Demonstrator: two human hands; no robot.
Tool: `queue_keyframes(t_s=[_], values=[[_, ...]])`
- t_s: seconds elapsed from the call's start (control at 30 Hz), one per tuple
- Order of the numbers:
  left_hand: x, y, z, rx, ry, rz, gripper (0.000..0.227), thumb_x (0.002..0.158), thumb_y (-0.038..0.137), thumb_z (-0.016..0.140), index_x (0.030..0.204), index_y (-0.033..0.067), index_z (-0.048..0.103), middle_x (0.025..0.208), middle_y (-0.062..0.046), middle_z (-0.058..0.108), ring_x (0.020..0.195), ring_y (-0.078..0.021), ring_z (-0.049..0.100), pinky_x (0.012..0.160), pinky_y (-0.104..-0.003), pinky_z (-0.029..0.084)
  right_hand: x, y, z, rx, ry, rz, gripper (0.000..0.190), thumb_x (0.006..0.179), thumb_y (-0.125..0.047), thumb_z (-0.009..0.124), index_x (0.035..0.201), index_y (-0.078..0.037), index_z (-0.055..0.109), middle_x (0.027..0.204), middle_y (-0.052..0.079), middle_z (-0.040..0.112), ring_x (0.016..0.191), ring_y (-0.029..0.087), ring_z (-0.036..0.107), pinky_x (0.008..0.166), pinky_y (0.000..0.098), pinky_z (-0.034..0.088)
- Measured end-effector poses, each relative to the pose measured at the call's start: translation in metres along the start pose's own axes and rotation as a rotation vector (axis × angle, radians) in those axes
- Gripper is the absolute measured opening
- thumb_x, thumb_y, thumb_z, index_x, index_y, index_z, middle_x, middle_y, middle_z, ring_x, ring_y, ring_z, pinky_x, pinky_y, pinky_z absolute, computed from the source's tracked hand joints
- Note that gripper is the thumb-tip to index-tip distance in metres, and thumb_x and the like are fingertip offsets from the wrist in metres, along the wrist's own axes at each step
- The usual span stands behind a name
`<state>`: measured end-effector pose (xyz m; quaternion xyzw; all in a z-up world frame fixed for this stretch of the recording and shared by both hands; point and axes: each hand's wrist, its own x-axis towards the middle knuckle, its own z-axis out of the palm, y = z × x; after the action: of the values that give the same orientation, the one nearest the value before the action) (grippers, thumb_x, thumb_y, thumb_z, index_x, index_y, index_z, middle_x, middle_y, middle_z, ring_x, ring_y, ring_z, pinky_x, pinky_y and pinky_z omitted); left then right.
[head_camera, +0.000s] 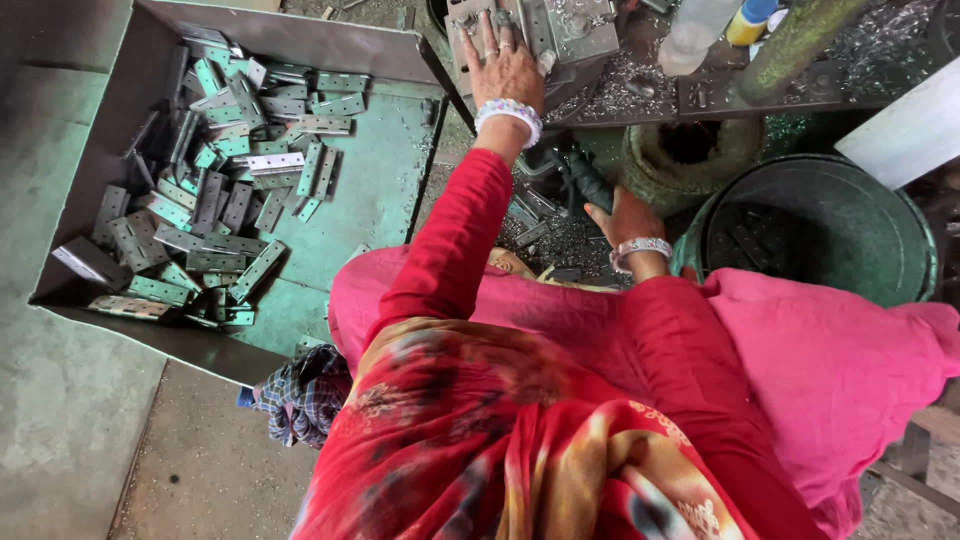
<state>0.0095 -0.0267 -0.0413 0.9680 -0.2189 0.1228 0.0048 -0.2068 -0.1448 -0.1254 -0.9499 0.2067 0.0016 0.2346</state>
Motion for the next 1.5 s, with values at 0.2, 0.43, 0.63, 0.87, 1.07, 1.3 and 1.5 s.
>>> queue_keyframes(t_s=[0.2, 0.43, 0.63, 0.87, 1.07, 1.3, 1.5], values=[[-0.020, -0.009, -0.013, -0.046, -0.064, 0.025, 0.040, 0.101, 0.027, 0.046, 0.131, 0.0117, 0.067, 0.162, -0.010, 0.041, 0.158, -0.0346, 0.010, 0.124, -0.065, -0.005, -0.003, -0.017, -0.016, -0.064, -0.053, 0.142, 0.061, 0.088, -0.056, 0.071, 0.120, -0.005, 0.064, 0.110, 0.026, 0.072, 0.102, 0.046, 0.069, 0.085, 0.0554, 0.055], [0.013, -0.008, -0.006, -0.076, -0.088, -0.018, 0.044, 0.101, 0.040, 0.048, 0.133, 0.0146, 0.063, 0.159, -0.005, 0.039, 0.154, -0.0353, 0.011, 0.118, -0.071, -0.007, 0.009, -0.029, -0.033, -0.106, 0.015, 0.028, 0.063, 0.092, -0.059, 0.070, 0.118, -0.002, 0.065, 0.109, 0.025, 0.073, 0.103, 0.044, 0.070, 0.087, 0.0548, 0.054], [0.012, -0.016, 0.009, -0.106, -0.065, -0.013, 0.042, 0.100, 0.035, 0.050, 0.136, 0.0172, 0.064, 0.162, -0.003, 0.039, 0.155, -0.0335, 0.013, 0.119, -0.071, -0.004, -0.003, -0.011, -0.001, 0.018, -0.094, 0.164, 0.059, 0.088, -0.056, 0.071, 0.118, -0.006, 0.065, 0.109, 0.024, 0.072, 0.105, 0.045, 0.068, 0.088, 0.0550, 0.053], [0.023, -0.019, 0.007, -0.053, -0.074, 0.014, 0.042, 0.101, 0.037, 0.050, 0.133, 0.0145, 0.065, 0.157, -0.005, 0.044, 0.154, -0.0335, 0.017, 0.120, -0.071, 0.000, -0.001, -0.024, -0.040, -0.106, 0.066, 0.028, 0.057, 0.092, -0.058, 0.072, 0.109, -0.004, 0.068, 0.100, 0.025, 0.073, 0.097, 0.044, 0.070, 0.081, 0.0560, 0.053], [0.027, -0.020, 0.010, -0.027, -0.057, -0.025, 0.041, 0.103, 0.038, 0.049, 0.132, 0.0138, 0.067, 0.161, -0.005, 0.042, 0.153, -0.0333, 0.023, 0.122, -0.069, 0.004, -0.014, -0.021, -0.019, -0.151, 0.056, 0.031, 0.050, 0.090, -0.051, 0.074, 0.108, -0.005, 0.067, 0.095, 0.023, 0.075, 0.092, 0.042, 0.072, 0.078, 0.0535, 0.055], [0.019, -0.021, -0.005, 0.017, -0.052, -0.019, 0.050, 0.096, 0.033, 0.048, 0.143, 0.0163, 0.056, 0.161, -0.002, 0.035, 0.152, -0.0325, 0.016, 0.116, -0.069, 0.002, -0.007, -0.031, -0.044, -0.139, 0.080, -0.023, 0.052, 0.090, -0.053, 0.075, 0.106, -0.004, 0.067, 0.095, 0.022, 0.074, 0.091, 0.043, 0.071, 0.079, 0.0539, 0.054], [0.021, -0.013, -0.002, 0.009, -0.084, -0.023, 0.046, 0.108, 0.037, 0.044, 0.147, 0.0139, 0.055, 0.163, -0.005, 0.039, 0.154, -0.0318, 0.021, 0.123, -0.070, 0.003, -0.008, -0.013, -0.013, -0.022, -0.011, 0.061, 0.055, 0.089, -0.054, 0.074, 0.111, -0.004, 0.066, 0.103, 0.024, 0.072, 0.097, 0.044, 0.068, 0.080, 0.0551, 0.053]])
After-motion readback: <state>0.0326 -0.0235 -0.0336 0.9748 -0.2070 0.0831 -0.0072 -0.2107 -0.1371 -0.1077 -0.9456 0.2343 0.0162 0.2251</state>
